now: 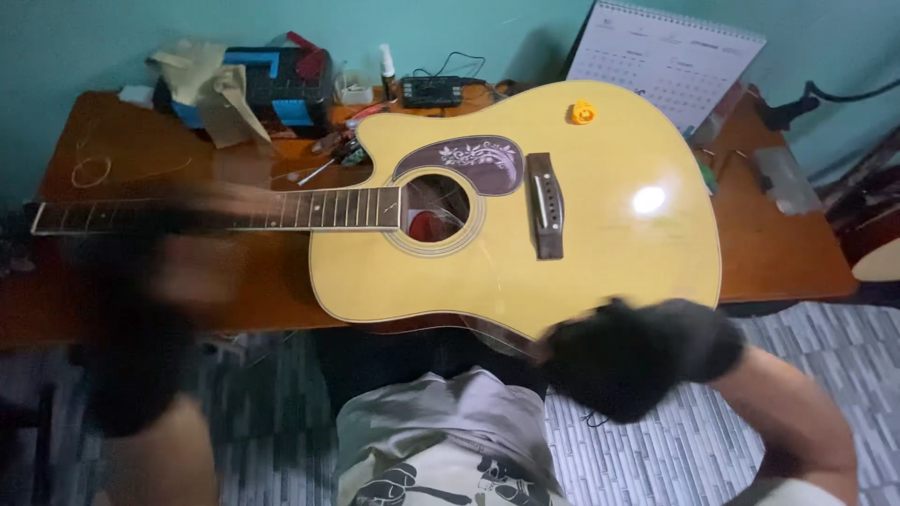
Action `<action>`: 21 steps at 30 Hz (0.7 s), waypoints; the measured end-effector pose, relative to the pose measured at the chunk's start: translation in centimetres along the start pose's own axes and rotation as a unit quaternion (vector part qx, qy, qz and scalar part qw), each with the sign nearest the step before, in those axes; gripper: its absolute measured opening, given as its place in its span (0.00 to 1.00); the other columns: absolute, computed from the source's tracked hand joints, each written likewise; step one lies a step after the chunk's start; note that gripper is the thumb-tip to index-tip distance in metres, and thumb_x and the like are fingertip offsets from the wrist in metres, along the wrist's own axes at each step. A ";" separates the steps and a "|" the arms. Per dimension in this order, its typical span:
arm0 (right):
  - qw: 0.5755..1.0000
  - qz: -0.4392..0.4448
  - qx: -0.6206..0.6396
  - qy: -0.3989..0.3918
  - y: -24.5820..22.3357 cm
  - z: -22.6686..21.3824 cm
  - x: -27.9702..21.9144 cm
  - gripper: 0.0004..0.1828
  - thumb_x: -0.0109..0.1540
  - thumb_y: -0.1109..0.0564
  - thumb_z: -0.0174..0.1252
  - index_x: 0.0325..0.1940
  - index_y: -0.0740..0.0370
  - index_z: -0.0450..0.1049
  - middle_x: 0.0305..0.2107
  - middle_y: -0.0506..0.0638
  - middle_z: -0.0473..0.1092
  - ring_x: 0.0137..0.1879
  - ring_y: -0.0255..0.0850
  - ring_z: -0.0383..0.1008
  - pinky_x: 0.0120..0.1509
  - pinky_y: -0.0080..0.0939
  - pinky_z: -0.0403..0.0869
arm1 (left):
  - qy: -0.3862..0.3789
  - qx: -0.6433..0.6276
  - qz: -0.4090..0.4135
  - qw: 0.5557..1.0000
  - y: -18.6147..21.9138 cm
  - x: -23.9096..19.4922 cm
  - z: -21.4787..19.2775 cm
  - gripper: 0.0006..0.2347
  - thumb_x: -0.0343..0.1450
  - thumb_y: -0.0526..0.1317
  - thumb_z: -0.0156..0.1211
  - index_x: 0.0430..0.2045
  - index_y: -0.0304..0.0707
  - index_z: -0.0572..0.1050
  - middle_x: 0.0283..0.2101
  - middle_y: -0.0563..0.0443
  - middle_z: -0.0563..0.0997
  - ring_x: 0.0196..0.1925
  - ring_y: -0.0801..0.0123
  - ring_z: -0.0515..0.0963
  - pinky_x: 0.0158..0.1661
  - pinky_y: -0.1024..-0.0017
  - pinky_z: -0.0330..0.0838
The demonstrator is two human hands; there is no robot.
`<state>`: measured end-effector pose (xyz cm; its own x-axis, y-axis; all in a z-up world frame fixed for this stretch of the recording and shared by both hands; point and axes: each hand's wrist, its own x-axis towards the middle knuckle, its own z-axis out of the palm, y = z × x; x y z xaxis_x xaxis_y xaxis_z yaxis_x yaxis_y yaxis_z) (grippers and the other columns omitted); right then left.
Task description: The person threads a new guitar string through the bridge of an acoustic guitar, pulls it taut, and secures it by winding it around the bridge pin. The process is repeated for multiple strings.
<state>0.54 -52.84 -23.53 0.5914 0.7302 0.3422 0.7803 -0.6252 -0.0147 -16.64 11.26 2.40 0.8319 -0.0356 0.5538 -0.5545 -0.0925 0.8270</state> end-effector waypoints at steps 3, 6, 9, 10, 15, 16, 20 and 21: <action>0.815 -0.117 0.543 -0.163 1.7 5.8 4.0 0.07 0.50 0.52 0.76 0.26 0.53 0.84 0.19 0.43 0.79 0.22 0.35 0.75 0.33 0.38 0.82 | -0.188 -0.023 -0.044 0.981 -1.6 5.1 11.3 0.12 0.78 0.47 0.45 0.36 0.43 0.74 0.40 0.44 0.78 0.42 0.47 0.77 0.48 0.59 0.71; 0.813 -0.126 0.536 -0.190 0.8 2.6 7.0 0.09 0.52 0.50 0.72 0.31 0.55 0.82 0.23 0.44 0.78 0.27 0.35 0.74 0.38 0.38 0.80 | -0.309 -0.037 -0.077 0.947 -3.9 7.5 18.9 0.13 0.76 0.44 0.46 0.31 0.38 0.78 0.34 0.38 0.82 0.36 0.37 0.80 0.41 0.55 0.73; 0.812 -0.122 0.530 -0.211 -0.5 -0.5 8.6 0.12 0.54 0.49 0.69 0.35 0.56 0.80 0.28 0.46 0.77 0.31 0.36 0.74 0.42 0.38 0.78 | -0.335 0.042 -0.199 0.920 -5.0 8.3 22.7 0.11 0.73 0.56 0.55 0.30 0.59 0.82 0.27 0.54 0.84 0.37 0.58 0.87 0.42 0.63 0.77; 0.811 -0.119 0.529 -0.218 -1.0 -1.4 8.9 0.13 0.55 0.48 0.68 0.37 0.56 0.79 0.29 0.46 0.77 0.33 0.36 0.74 0.44 0.38 0.78 | -0.340 0.013 -0.219 0.915 -5.2 8.7 23.2 0.10 0.72 0.54 0.57 0.31 0.56 0.83 0.28 0.51 0.85 0.37 0.63 0.85 0.44 0.63 0.78; 0.805 -0.117 0.523 -0.255 -3.8 -4.5 11.3 0.18 0.58 0.45 0.62 0.44 0.59 0.76 0.37 0.49 0.76 0.41 0.37 0.74 0.52 0.38 0.75 | -0.310 -0.054 -0.259 0.913 -2.6 10.5 23.1 0.06 0.72 0.45 0.62 0.30 0.51 0.85 0.25 0.51 0.86 0.31 0.78 0.78 0.38 0.71 0.76; 0.803 -0.119 0.521 -0.263 -4.4 -5.1 11.9 0.19 0.59 0.44 0.61 0.46 0.59 0.76 0.38 0.49 0.76 0.42 0.38 0.73 0.53 0.38 0.74 | -0.312 -0.072 -0.266 0.909 -2.1 10.8 22.7 0.05 0.70 0.44 0.65 0.32 0.48 0.86 0.24 0.48 0.86 0.30 0.78 0.78 0.36 0.72 0.76; 0.795 -0.124 0.516 -0.295 -7.4 -6.7 13.8 0.23 0.62 0.42 0.56 0.51 0.61 0.73 0.44 0.51 0.75 0.49 0.39 0.73 0.59 0.38 0.72 | -0.306 -0.069 -0.269 0.911 -1.5 10.9 22.5 0.05 0.68 0.41 0.68 0.33 0.44 0.86 0.26 0.44 0.86 0.30 0.75 0.78 0.37 0.71 0.75; 0.793 -0.126 0.513 -0.304 -8.0 -6.9 14.6 0.24 0.62 0.41 0.55 0.53 0.62 0.73 0.46 0.52 0.75 0.50 0.39 0.73 0.61 0.38 0.71 | -0.307 -0.069 -0.269 0.910 -1.5 10.8 22.6 0.05 0.68 0.41 0.68 0.33 0.44 0.86 0.26 0.44 0.86 0.30 0.75 0.78 0.37 0.71 0.75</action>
<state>1.51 -39.03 -11.95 0.1361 0.9892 -0.0549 0.4589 -0.1120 -0.8814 -6.34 -11.43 4.93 0.8164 -0.5746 -0.0581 -0.0259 -0.1370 0.9902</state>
